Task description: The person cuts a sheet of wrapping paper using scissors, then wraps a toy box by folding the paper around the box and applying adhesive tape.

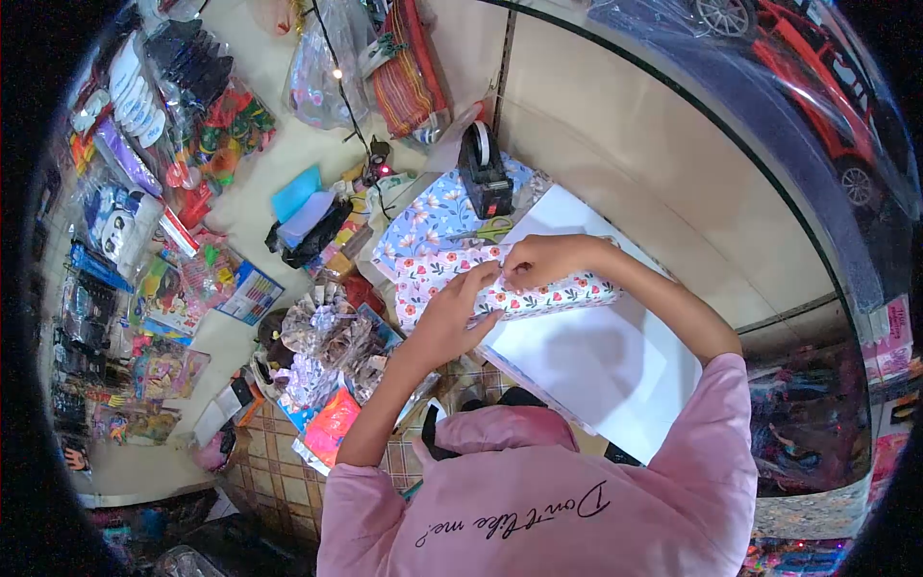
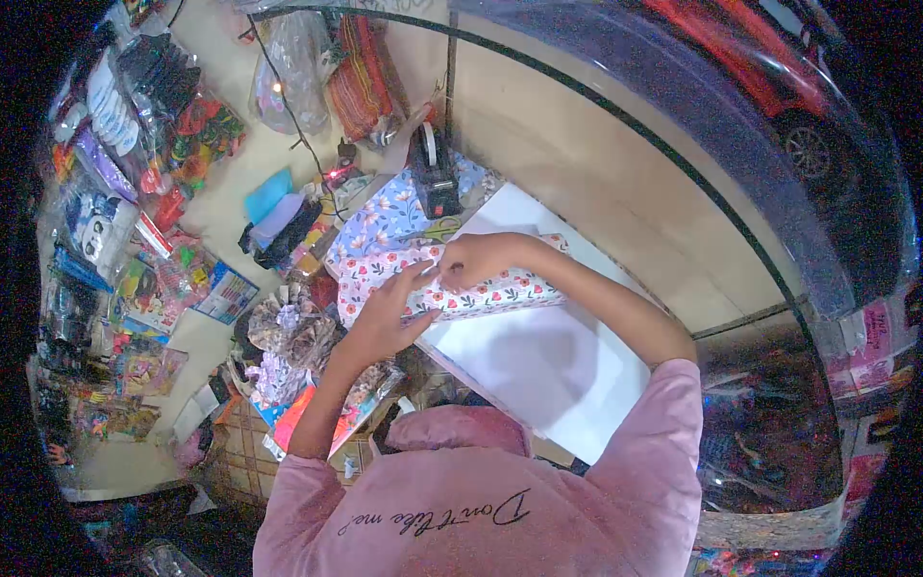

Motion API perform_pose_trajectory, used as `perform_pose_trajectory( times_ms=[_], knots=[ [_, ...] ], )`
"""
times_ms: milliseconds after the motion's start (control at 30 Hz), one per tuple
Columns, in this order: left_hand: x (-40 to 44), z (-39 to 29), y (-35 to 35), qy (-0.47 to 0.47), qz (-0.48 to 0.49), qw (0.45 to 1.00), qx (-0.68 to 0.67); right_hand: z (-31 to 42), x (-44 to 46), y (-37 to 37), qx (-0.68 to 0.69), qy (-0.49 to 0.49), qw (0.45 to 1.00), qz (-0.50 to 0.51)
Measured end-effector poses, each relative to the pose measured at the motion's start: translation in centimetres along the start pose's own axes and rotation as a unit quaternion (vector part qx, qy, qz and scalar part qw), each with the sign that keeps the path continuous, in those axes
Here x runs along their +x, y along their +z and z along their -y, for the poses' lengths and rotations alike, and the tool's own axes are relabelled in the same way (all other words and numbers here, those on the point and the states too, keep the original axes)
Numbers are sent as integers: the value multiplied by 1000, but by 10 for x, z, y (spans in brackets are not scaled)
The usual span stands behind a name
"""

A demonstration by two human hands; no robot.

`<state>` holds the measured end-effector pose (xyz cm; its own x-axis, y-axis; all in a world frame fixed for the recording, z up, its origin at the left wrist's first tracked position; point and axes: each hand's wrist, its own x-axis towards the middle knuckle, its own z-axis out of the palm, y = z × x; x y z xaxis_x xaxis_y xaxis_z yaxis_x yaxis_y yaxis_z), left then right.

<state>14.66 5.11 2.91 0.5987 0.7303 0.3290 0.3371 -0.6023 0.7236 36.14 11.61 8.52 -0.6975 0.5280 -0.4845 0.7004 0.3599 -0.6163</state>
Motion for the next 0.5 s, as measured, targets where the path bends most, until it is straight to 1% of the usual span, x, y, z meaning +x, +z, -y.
perform_pose_trajectory(
  times_ms=[100, 200, 300, 500],
  knots=[
    [0, -1, -1, -1, 1, 1000, 7, -2, 1, 2, -4, 4, 1000, -9],
    [0, -3, -2, -18, 13, 1000, 9, -6, 0, 6, -2, -31, 999, -45],
    [1, -1, -1, 7, 2, 1000, 5, 1, -2, 4, -1, 40, 999, -28],
    [0, -2, -1, 1, -1, 1000, 13, 1, -6, 8, 33, 16, 997, -63]
  ],
)
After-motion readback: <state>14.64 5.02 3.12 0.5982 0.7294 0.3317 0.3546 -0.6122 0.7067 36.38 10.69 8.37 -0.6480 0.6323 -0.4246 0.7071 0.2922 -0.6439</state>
